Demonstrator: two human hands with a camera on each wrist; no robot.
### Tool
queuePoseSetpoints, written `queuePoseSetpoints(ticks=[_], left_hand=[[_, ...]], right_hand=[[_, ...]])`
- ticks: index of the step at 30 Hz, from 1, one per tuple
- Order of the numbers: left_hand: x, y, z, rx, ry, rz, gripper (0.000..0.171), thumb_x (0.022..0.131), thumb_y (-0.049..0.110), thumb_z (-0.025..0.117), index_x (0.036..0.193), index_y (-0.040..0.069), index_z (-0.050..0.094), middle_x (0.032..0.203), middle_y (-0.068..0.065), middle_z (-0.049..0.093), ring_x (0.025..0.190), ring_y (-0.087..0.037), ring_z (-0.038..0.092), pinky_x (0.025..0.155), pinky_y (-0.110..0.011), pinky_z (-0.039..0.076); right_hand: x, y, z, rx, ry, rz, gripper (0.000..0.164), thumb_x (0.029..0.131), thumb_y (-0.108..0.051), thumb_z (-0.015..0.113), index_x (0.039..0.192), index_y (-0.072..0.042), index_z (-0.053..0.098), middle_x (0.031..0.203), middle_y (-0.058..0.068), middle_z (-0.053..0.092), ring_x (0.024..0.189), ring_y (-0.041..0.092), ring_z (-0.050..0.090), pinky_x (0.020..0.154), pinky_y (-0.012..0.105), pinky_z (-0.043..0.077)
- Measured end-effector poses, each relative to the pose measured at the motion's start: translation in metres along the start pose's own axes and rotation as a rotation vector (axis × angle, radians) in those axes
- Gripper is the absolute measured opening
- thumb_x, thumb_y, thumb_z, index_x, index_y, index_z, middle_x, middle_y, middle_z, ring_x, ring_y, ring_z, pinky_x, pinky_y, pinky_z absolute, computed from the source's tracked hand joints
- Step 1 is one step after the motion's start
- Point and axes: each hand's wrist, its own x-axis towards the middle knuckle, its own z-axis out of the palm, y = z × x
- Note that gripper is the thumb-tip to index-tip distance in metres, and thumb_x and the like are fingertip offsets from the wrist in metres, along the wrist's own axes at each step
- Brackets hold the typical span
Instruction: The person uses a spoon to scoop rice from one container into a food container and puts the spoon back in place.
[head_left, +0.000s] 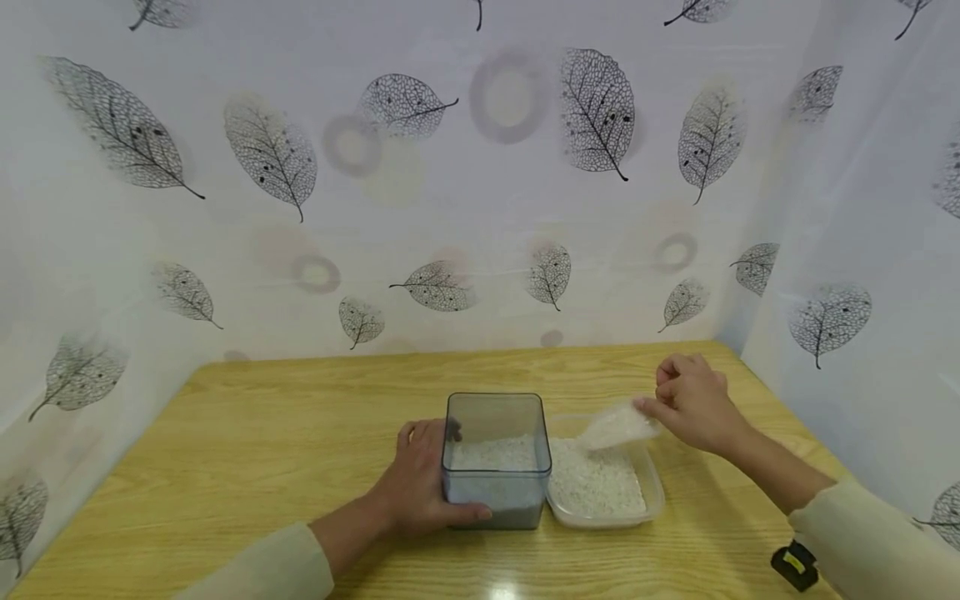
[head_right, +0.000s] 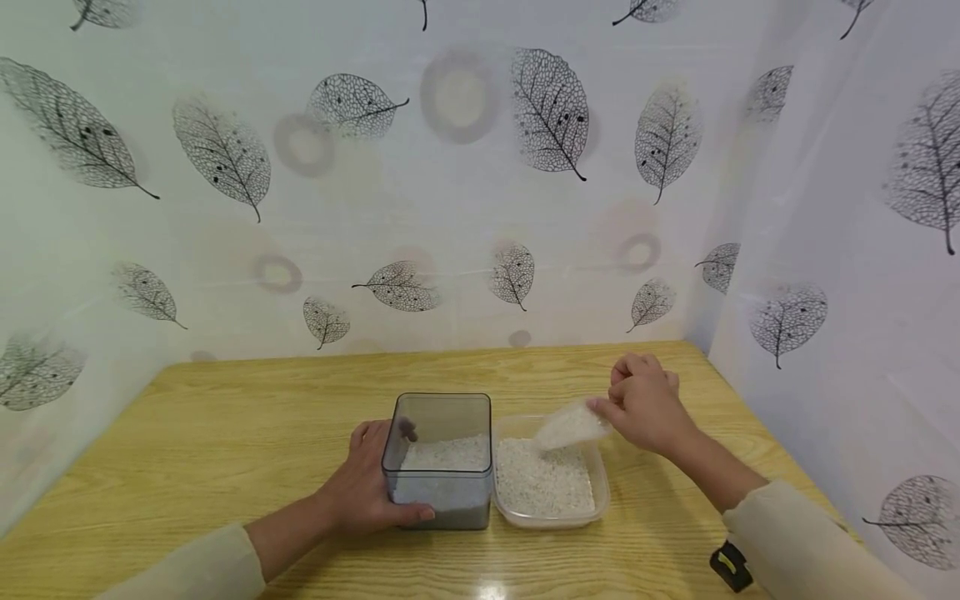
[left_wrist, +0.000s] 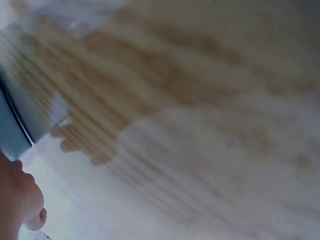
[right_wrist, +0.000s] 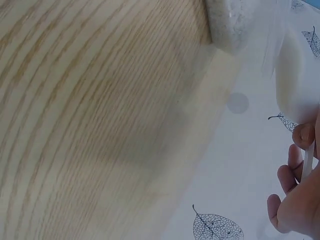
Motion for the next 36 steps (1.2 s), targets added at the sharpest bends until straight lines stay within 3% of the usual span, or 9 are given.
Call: queuePoseSetpoints(ticks=[13,19,22,24,28,30,36], left_hand=[[0.000,0.001,-0.001,0.009,-0.009,-0.006,0.100,0.067,0.085,0.064,0.128,0.009,0.044,0.119,-0.003,0.053,0.115,-0.022,0.046,0.107,-0.051,0.024],[0.000,0.001,-0.002,0.006,-0.022,-0.016,0.100,0.067,0.083,0.066,0.130,0.009,0.043,0.120,-0.003,0.053,0.117,-0.023,0.046,0.107,-0.052,0.023],[0.000,0.002,-0.003,0.006,-0.027,-0.021,0.101,0.067,0.082,0.067,0.131,0.009,0.043,0.121,-0.003,0.052,0.117,-0.023,0.045,0.108,-0.052,0.023],[-0.001,0.002,-0.004,0.005,-0.029,-0.022,0.101,0.067,0.081,0.068,0.131,0.008,0.043,0.122,-0.003,0.052,0.117,-0.023,0.045,0.107,-0.052,0.023],[-0.001,0.001,-0.004,0.008,-0.027,-0.019,0.101,0.067,0.082,0.067,0.132,0.008,0.043,0.122,-0.003,0.052,0.116,-0.022,0.045,0.107,-0.051,0.024],[-0.001,0.001,-0.004,0.004,-0.025,-0.015,0.101,0.067,0.081,0.068,0.132,0.007,0.044,0.121,-0.003,0.052,0.116,-0.022,0.045,0.107,-0.051,0.024],[-0.001,0.002,-0.004,-0.017,-0.036,-0.021,0.102,0.067,0.079,0.070,0.133,0.007,0.042,0.122,-0.003,0.052,0.118,-0.023,0.045,0.107,-0.052,0.023]], right_hand=[[-0.014,0.015,-0.011,0.048,0.009,-0.054,0.051,0.081,-0.017,0.081,0.052,-0.024,0.040,0.091,-0.005,0.043,0.094,0.020,0.034,0.074,0.044,0.018],[-0.017,0.019,-0.018,0.039,0.036,-0.181,0.053,0.074,-0.015,0.085,0.053,-0.027,0.038,0.093,-0.006,0.044,0.096,0.018,0.035,0.076,0.044,0.019],[-0.017,0.019,-0.022,0.027,0.049,-0.260,0.052,0.076,-0.022,0.085,0.053,-0.030,0.039,0.094,-0.007,0.045,0.097,0.016,0.037,0.077,0.043,0.021],[-0.016,0.018,-0.024,0.021,0.066,-0.317,0.051,0.084,-0.035,0.079,0.053,-0.032,0.038,0.093,-0.008,0.045,0.095,0.015,0.037,0.077,0.041,0.022],[-0.010,0.013,-0.027,0.003,0.113,-0.433,0.052,0.097,-0.056,0.055,0.053,-0.034,0.036,0.090,-0.008,0.045,0.091,0.014,0.036,0.076,0.040,0.022],[-0.007,0.008,-0.027,-0.014,0.129,-0.480,0.053,0.099,-0.059,0.046,0.054,-0.034,0.035,0.090,-0.007,0.045,0.089,0.015,0.035,0.074,0.040,0.022],[0.004,-0.010,-0.031,-0.073,0.135,-0.519,0.051,0.101,-0.057,0.042,0.055,-0.036,0.038,0.089,-0.007,0.044,0.087,0.017,0.037,0.075,0.041,0.023]])
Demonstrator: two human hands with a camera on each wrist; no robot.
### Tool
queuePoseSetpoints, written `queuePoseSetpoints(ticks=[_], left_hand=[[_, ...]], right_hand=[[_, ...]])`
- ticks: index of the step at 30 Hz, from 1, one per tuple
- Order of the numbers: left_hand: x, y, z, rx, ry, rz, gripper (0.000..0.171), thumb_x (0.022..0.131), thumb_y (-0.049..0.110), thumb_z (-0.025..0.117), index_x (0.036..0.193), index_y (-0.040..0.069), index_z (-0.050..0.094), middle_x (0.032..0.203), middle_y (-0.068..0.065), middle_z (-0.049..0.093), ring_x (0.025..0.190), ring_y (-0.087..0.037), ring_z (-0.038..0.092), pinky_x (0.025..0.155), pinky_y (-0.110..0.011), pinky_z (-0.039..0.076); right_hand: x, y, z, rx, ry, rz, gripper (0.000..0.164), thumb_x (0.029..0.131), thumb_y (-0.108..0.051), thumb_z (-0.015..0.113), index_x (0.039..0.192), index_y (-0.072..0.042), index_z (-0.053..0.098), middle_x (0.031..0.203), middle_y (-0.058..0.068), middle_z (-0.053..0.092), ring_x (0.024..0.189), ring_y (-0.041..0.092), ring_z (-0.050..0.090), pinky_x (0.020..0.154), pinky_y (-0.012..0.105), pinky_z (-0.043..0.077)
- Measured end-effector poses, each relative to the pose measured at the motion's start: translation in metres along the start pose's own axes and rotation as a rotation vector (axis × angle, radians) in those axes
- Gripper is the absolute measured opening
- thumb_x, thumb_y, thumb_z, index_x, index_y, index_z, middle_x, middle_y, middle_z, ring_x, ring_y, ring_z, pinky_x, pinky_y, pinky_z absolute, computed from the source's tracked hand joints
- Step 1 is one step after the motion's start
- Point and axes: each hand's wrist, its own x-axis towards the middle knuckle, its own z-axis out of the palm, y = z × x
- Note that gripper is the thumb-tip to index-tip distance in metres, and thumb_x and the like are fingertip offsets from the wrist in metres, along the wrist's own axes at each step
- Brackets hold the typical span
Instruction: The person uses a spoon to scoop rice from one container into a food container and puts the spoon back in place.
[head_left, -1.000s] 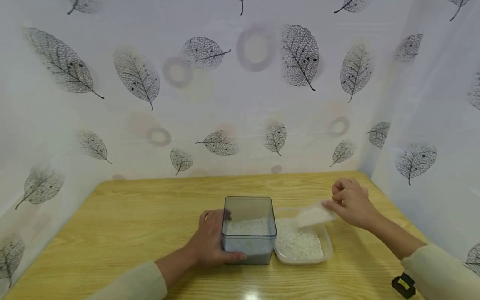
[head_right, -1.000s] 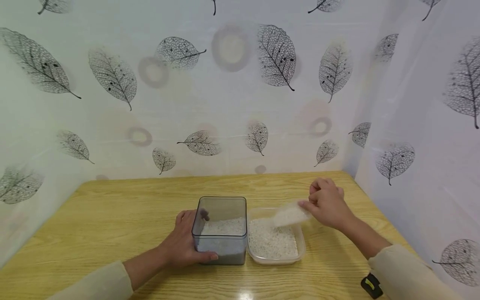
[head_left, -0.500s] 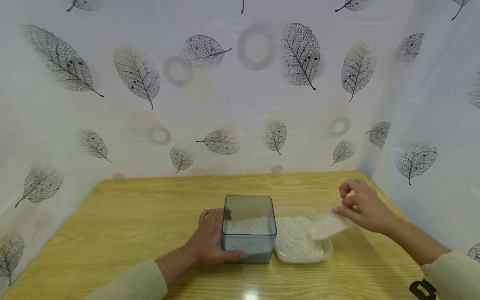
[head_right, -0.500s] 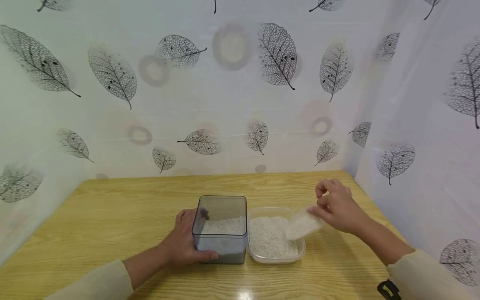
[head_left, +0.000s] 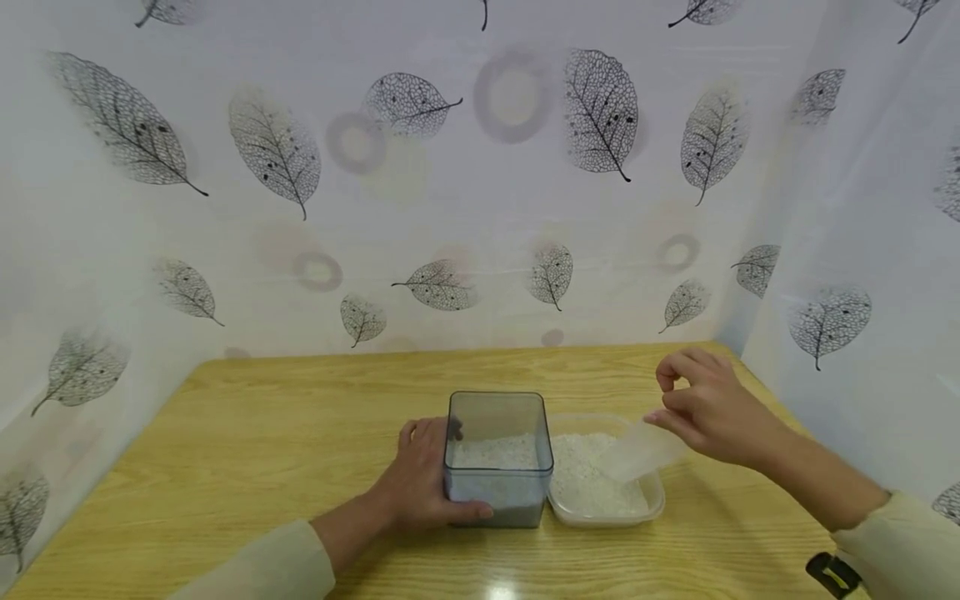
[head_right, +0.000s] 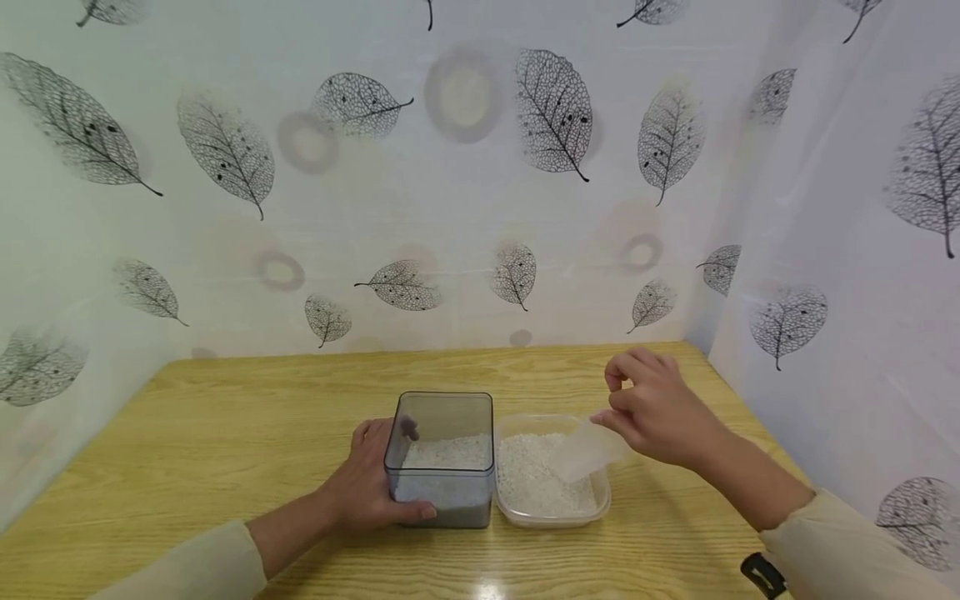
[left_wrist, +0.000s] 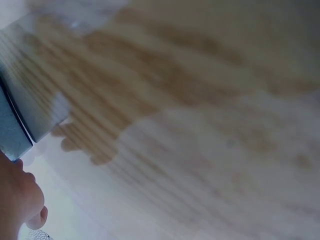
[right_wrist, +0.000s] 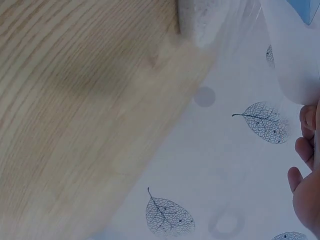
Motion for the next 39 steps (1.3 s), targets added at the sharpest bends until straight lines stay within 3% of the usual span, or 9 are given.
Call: queuePoseSetpoints(ticks=[9,15,23,27,32,35,39], left_hand=[[0.000,0.000,0.000,0.006,-0.007,-0.007,0.101,0.066,0.080,0.069,0.133,0.008,0.042,0.122,-0.003,0.052,0.118,-0.023,0.045,0.108,-0.053,0.023],[0.000,-0.001,0.001,0.001,-0.005,-0.003,0.101,0.066,0.080,0.069,0.132,0.009,0.042,0.120,-0.003,0.052,0.117,-0.023,0.045,0.106,-0.052,0.024],[0.000,-0.002,0.000,-0.008,-0.002,0.006,0.100,0.066,0.081,0.069,0.131,0.009,0.042,0.119,-0.003,0.052,0.116,-0.023,0.045,0.106,-0.052,0.024],[0.001,-0.002,0.001,-0.024,-0.002,0.005,0.101,0.066,0.081,0.069,0.132,0.010,0.041,0.120,-0.001,0.053,0.117,-0.022,0.045,0.105,-0.053,0.025],[0.000,-0.002,0.001,-0.026,0.000,0.004,0.102,0.066,0.080,0.069,0.134,0.011,0.039,0.123,-0.001,0.054,0.118,-0.022,0.046,0.105,-0.053,0.025],[0.001,-0.002,0.001,-0.015,0.009,0.011,0.100,0.066,0.082,0.068,0.132,0.012,0.040,0.121,-0.001,0.054,0.116,-0.022,0.046,0.104,-0.052,0.026],[0.001,-0.002,0.000,-0.005,0.007,0.010,0.097,0.067,0.083,0.067,0.129,0.014,0.040,0.116,0.003,0.052,0.113,-0.020,0.046,0.102,-0.050,0.027]], right_hand=[[0.040,-0.006,-0.017,-0.096,0.041,-0.031,0.055,0.103,-0.058,0.038,0.056,-0.030,0.041,0.085,-0.004,0.045,0.083,0.020,0.040,0.073,0.042,0.025],[0.081,-0.014,-0.031,-0.084,0.161,-0.023,0.058,0.103,-0.054,0.044,0.053,-0.024,0.040,0.079,0.001,0.049,0.078,0.025,0.044,0.073,0.047,0.029],[0.118,-0.047,-0.014,-0.016,0.265,-0.065,0.058,0.103,-0.048,0.047,0.054,-0.018,0.039,0.071,0.000,0.047,0.068,0.019,0.043,0.071,0.046,0.039],[0.127,-0.064,0.001,-0.003,0.229,-0.058,0.059,0.105,-0.047,0.043,0.054,-0.018,0.039,0.060,-0.005,0.039,0.060,0.015,0.039,0.071,0.042,0.040],[0.132,-0.076,0.018,-0.113,0.147,-0.094,0.061,0.107,-0.049,0.035,0.056,-0.018,0.045,0.055,-0.006,0.038,0.054,0.014,0.040,0.075,0.043,0.039],[0.132,-0.079,0.024,-0.218,0.077,-0.153,0.057,0.105,-0.046,0.044,0.058,-0.015,0.054,0.056,-0.003,0.046,0.057,0.017,0.046,0.076,0.041,0.040],[0.131,-0.086,0.032,-0.334,-0.017,-0.223,0.043,0.094,-0.042,0.065,0.060,-0.015,0.059,0.058,-0.002,0.050,0.060,0.019,0.047,0.074,0.036,0.040]])
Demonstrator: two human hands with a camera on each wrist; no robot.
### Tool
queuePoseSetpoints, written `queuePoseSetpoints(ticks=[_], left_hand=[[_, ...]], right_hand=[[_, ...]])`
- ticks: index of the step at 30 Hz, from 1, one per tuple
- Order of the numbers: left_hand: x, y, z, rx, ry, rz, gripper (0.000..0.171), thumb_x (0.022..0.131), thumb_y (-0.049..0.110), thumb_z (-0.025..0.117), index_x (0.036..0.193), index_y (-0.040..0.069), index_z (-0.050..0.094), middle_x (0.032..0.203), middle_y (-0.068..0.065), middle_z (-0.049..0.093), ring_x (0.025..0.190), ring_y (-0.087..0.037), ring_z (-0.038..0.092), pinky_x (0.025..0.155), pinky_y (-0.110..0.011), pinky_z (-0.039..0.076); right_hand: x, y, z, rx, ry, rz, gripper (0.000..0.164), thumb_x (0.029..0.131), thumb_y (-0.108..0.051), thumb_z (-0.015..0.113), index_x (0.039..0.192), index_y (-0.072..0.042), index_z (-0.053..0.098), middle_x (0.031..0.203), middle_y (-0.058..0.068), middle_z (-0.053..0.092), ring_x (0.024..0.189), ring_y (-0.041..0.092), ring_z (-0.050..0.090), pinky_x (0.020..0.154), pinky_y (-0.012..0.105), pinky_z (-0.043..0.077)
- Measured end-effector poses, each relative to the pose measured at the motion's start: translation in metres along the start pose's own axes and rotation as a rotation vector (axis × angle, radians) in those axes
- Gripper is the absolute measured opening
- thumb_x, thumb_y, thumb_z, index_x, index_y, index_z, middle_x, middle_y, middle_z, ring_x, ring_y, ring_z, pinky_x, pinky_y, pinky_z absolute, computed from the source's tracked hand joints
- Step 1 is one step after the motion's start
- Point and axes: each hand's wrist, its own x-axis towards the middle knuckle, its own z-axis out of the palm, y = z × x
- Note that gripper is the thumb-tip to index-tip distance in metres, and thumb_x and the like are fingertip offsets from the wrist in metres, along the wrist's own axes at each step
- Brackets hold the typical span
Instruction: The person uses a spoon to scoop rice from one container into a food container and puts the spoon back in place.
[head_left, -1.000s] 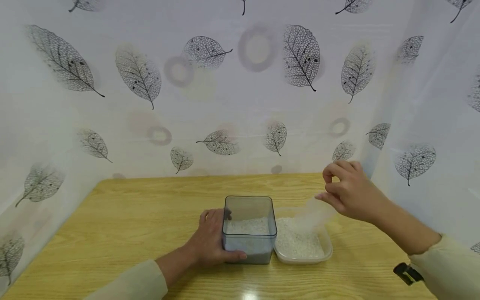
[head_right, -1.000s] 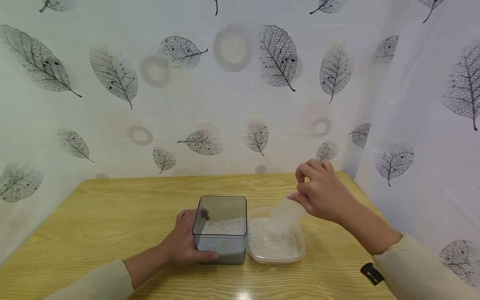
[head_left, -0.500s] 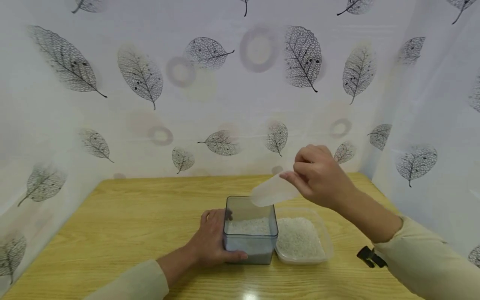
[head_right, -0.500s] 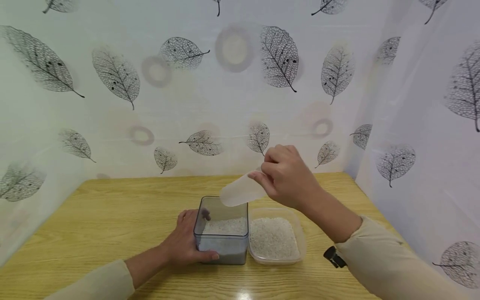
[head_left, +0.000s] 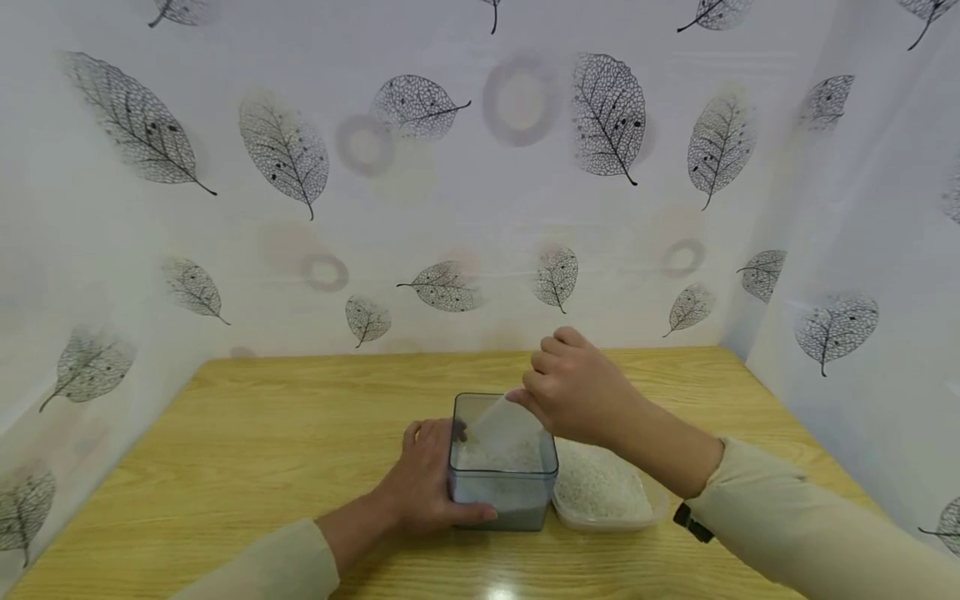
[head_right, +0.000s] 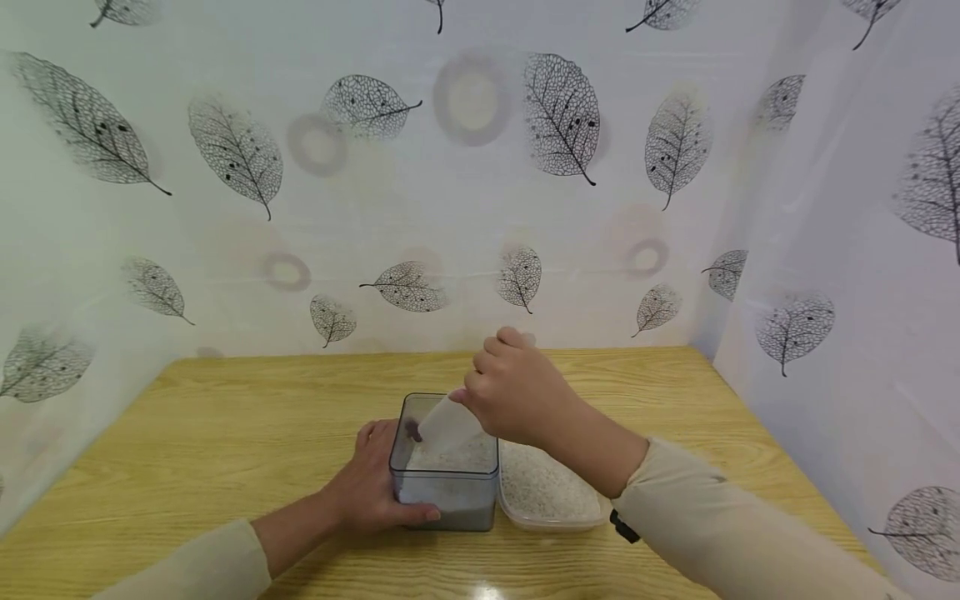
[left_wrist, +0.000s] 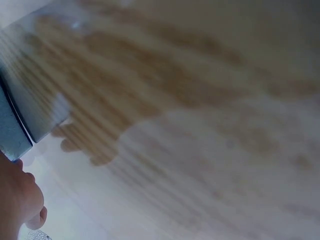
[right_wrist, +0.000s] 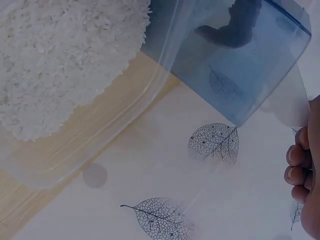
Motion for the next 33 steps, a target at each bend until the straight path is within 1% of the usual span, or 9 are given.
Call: queuePoseSetpoints(ticks=[3,6,12,15,20,22,24,28,33], left_hand=[[0.000,0.000,0.000,0.003,-0.005,-0.001,0.097,0.067,0.084,0.066,0.129,0.015,0.040,0.114,0.005,0.050,0.112,-0.019,0.045,0.102,-0.050,0.027],[0.000,0.000,0.000,0.003,-0.002,0.003,0.096,0.067,0.085,0.066,0.128,0.015,0.041,0.113,0.006,0.050,0.111,-0.018,0.045,0.102,-0.050,0.027],[0.000,-0.002,0.002,-0.001,0.009,0.017,0.096,0.067,0.085,0.064,0.128,0.015,0.041,0.115,0.004,0.051,0.112,-0.019,0.046,0.101,-0.050,0.027],[0.000,-0.002,0.001,-0.002,0.007,0.015,0.097,0.068,0.085,0.065,0.129,0.014,0.041,0.117,0.002,0.051,0.114,-0.020,0.045,0.103,-0.050,0.027],[-0.001,-0.001,0.000,-0.002,-0.007,0.004,0.101,0.068,0.083,0.066,0.134,0.010,0.041,0.123,-0.001,0.052,0.117,-0.022,0.045,0.105,-0.052,0.025],[-0.001,-0.001,0.000,-0.004,-0.014,0.004,0.103,0.068,0.083,0.067,0.136,0.010,0.040,0.124,-0.001,0.052,0.118,-0.022,0.045,0.106,-0.052,0.025],[0.000,0.000,0.000,-0.005,-0.018,0.006,0.104,0.068,0.082,0.067,0.137,0.009,0.039,0.124,0.000,0.052,0.118,-0.022,0.045,0.105,-0.052,0.025],[0.001,0.001,0.000,0.003,-0.019,0.007,0.104,0.069,0.082,0.067,0.137,0.010,0.039,0.123,-0.001,0.052,0.117,-0.022,0.045,0.105,-0.052,0.025],[0.000,-0.001,0.001,0.018,-0.003,0.013,0.102,0.068,0.084,0.065,0.135,0.011,0.039,0.121,-0.001,0.052,0.115,-0.021,0.045,0.105,-0.051,0.026]], right_hand=[[0.002,-0.009,0.006,-0.018,-0.046,-0.024,0.043,0.091,-0.042,0.070,0.059,-0.016,0.057,0.058,-0.003,0.047,0.061,0.019,0.045,0.074,0.034,0.039],[0.005,-0.017,0.012,-0.024,-0.089,-0.029,0.044,0.091,-0.043,0.070,0.059,-0.017,0.057,0.060,-0.003,0.045,0.063,0.018,0.046,0.075,0.033,0.039],[0.011,-0.027,0.023,-0.088,-0.230,-0.058,0.045,0.094,-0.047,0.064,0.059,-0.018,0.060,0.067,-0.004,0.056,0.071,0.018,0.054,0.076,0.032,0.040],[0.015,-0.031,0.027,-0.087,-0.288,-0.099,0.044,0.093,-0.046,0.064,0.058,-0.021,0.058,0.067,-0.004,0.058,0.071,0.017,0.054,0.074,0.031,0.039],[0.024,-0.041,0.032,-0.013,-0.390,-0.180,0.045,0.094,-0.043,0.061,0.054,-0.024,0.052,0.060,-0.008,0.055,0.062,0.015,0.047,0.066,0.030,0.034],[0.026,-0.044,0.033,0.025,-0.438,-0.178,0.045,0.095,-0.043,0.059,0.055,-0.024,0.052,0.059,-0.009,0.055,0.061,0.014,0.047,0.067,0.030,0.034],[0.025,-0.045,0.034,0.069,-0.471,-0.152,0.045,0.095,-0.044,0.060,0.056,-0.023,0.055,0.059,-0.009,0.055,0.062,0.014,0.046,0.068,0.029,0.033],[0.022,-0.044,0.036,0.159,-0.480,-0.101,0.044,0.094,-0.044,0.063,0.057,-0.021,0.059,0.060,-0.010,0.056,0.063,0.013,0.045,0.070,0.030,0.033],[0.020,-0.040,0.038,0.277,-0.428,-0.055,0.042,0.093,-0.041,0.065,0.057,-0.021,0.059,0.056,-0.012,0.054,0.063,0.012,0.044,0.070,0.030,0.032]])
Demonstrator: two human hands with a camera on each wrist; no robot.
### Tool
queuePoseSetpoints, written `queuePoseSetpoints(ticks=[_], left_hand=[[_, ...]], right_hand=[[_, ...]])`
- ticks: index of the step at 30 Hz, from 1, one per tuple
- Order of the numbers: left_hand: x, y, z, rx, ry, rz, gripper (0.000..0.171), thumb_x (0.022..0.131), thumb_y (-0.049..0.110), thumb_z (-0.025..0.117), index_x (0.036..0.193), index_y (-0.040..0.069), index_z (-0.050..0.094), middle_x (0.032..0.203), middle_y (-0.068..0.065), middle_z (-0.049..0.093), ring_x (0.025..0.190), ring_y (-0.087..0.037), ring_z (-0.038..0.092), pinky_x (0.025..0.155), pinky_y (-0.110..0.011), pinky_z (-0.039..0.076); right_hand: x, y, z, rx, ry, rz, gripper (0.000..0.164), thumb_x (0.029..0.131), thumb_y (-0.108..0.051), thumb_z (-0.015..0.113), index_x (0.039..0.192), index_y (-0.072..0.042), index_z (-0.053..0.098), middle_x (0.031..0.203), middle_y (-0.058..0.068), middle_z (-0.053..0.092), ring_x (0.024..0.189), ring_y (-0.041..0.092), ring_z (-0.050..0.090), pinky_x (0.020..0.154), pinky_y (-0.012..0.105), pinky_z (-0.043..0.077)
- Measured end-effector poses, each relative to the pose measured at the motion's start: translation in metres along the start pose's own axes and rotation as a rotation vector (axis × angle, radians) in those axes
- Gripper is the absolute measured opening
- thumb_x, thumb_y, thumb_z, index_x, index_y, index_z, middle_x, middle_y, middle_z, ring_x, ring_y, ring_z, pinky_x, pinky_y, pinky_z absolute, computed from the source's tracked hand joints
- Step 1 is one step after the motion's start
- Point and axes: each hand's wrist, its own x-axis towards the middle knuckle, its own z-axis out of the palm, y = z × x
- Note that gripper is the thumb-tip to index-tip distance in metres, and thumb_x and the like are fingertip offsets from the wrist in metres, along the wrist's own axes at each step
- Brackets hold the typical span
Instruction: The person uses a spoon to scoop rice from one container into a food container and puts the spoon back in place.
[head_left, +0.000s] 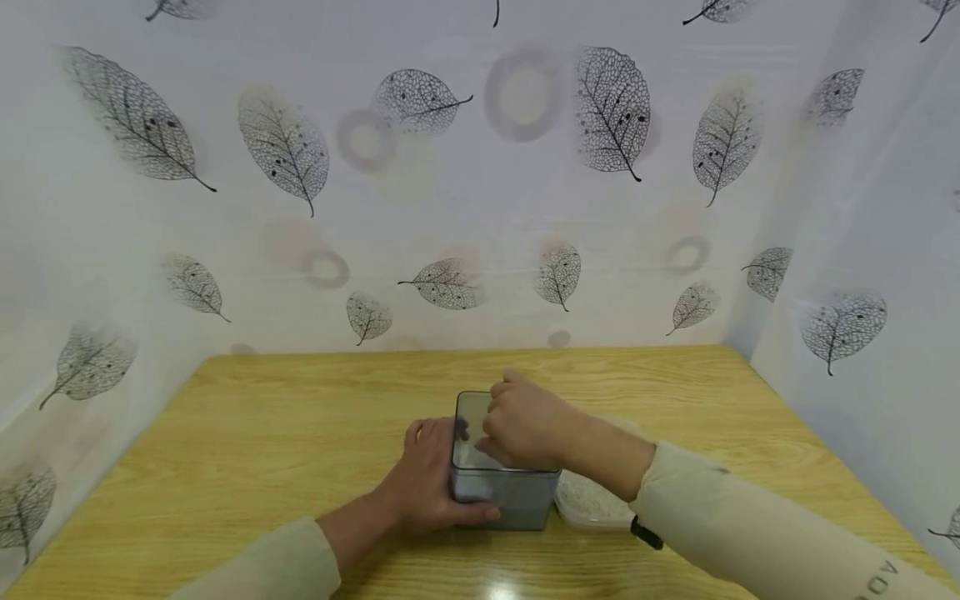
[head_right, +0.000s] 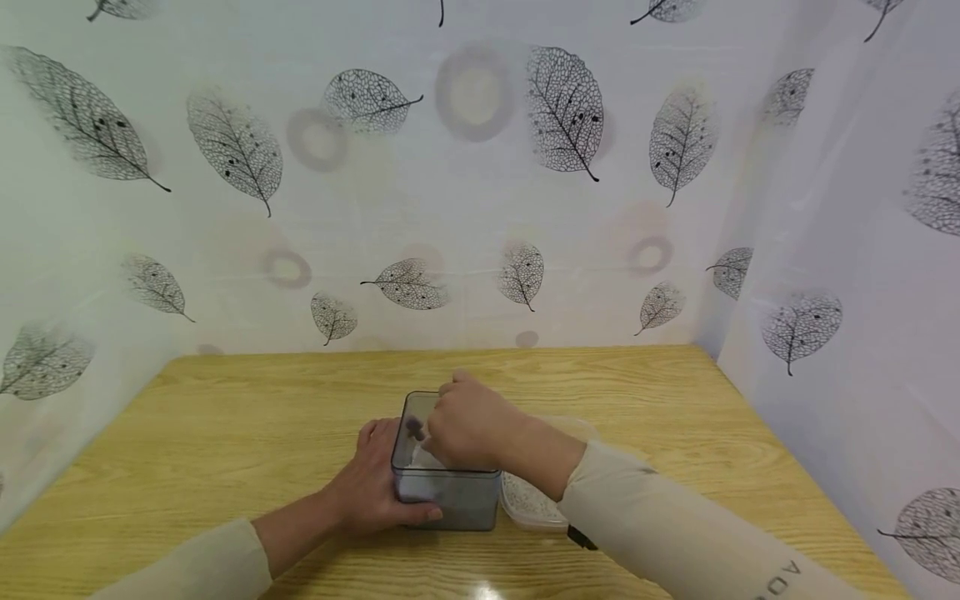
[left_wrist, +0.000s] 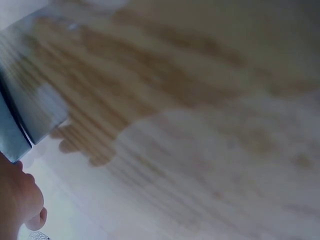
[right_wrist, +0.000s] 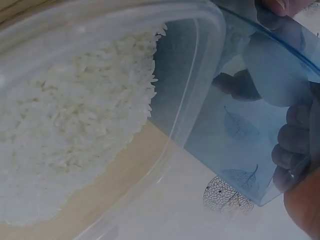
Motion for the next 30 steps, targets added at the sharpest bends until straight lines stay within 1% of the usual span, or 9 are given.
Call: queuePoseSetpoints(ticks=[3,5,9,11,13,19,25,30], left_hand=[[0.000,0.000,0.000,-0.002,0.011,0.008,0.101,0.068,0.084,0.065,0.133,0.011,0.040,0.121,-0.001,0.052,0.115,-0.021,0.046,0.105,-0.051,0.026],[0.000,0.000,0.000,-0.006,0.012,0.006,0.100,0.068,0.084,0.066,0.132,0.012,0.040,0.122,-0.002,0.052,0.116,-0.021,0.046,0.105,-0.051,0.026],[0.000,0.001,-0.001,-0.013,-0.005,-0.014,0.098,0.067,0.081,0.068,0.131,0.012,0.040,0.123,-0.002,0.052,0.117,-0.022,0.045,0.106,-0.051,0.025],[0.000,0.002,-0.001,-0.014,-0.010,-0.025,0.098,0.067,0.081,0.069,0.131,0.012,0.040,0.124,-0.002,0.052,0.118,-0.021,0.045,0.106,-0.051,0.025],[0.000,0.002,0.000,-0.017,-0.011,-0.030,0.098,0.067,0.080,0.070,0.132,0.012,0.040,0.123,-0.002,0.051,0.118,-0.021,0.045,0.106,-0.051,0.025],[0.000,0.002,0.001,-0.008,0.006,-0.016,0.098,0.068,0.079,0.070,0.132,0.012,0.041,0.121,-0.001,0.052,0.116,-0.021,0.046,0.105,-0.050,0.026],[-0.001,0.002,0.002,-0.016,0.010,-0.017,0.100,0.067,0.080,0.070,0.133,0.012,0.040,0.120,0.000,0.053,0.116,-0.021,0.046,0.104,-0.050,0.026],[0.000,0.002,0.001,-0.016,0.015,-0.007,0.101,0.067,0.081,0.069,0.133,0.011,0.040,0.119,0.000,0.053,0.116,-0.021,0.046,0.105,-0.050,0.025]], right_hand=[[-0.003,0.003,0.000,0.063,0.042,0.037,0.042,0.093,-0.039,0.066,0.055,-0.021,0.056,0.052,-0.012,0.050,0.061,0.012,0.041,0.069,0.030,0.032],[-0.006,0.004,0.000,0.105,0.053,0.082,0.043,0.094,-0.037,0.065,0.055,-0.021,0.055,0.052,-0.012,0.048,0.060,0.011,0.038,0.071,0.031,0.032],[-0.013,0.005,-0.002,0.246,0.067,0.217,0.044,0.095,-0.034,0.064,0.054,-0.022,0.054,0.051,-0.013,0.045,0.061,0.010,0.035,0.075,0.034,0.032],[-0.018,0.006,-0.003,0.311,0.086,0.283,0.046,0.095,-0.033,0.064,0.052,-0.022,0.050,0.051,-0.013,0.043,0.062,0.009,0.036,0.075,0.036,0.031],[-0.023,0.006,-0.004,0.359,0.111,0.329,0.048,0.095,-0.032,0.064,0.051,-0.022,0.047,0.051,-0.013,0.041,0.063,0.009,0.036,0.074,0.036,0.028],[-0.032,0.005,-0.002,0.390,0.160,0.397,0.048,0.094,-0.032,0.065,0.050,-0.023,0.047,0.051,-0.014,0.039,0.063,0.009,0.034,0.074,0.036,0.025],[-0.036,0.003,0.001,0.465,0.210,0.467,0.050,0.092,-0.030,0.068,0.048,-0.022,0.047,0.052,-0.012,0.036,0.062,0.009,0.030,0.072,0.034,0.024],[-0.039,0.004,0.000,0.483,0.241,0.494,0.049,0.092,-0.031,0.067,0.048,-0.022,0.047,0.053,-0.012,0.037,0.062,0.010,0.030,0.070,0.033,0.022]])
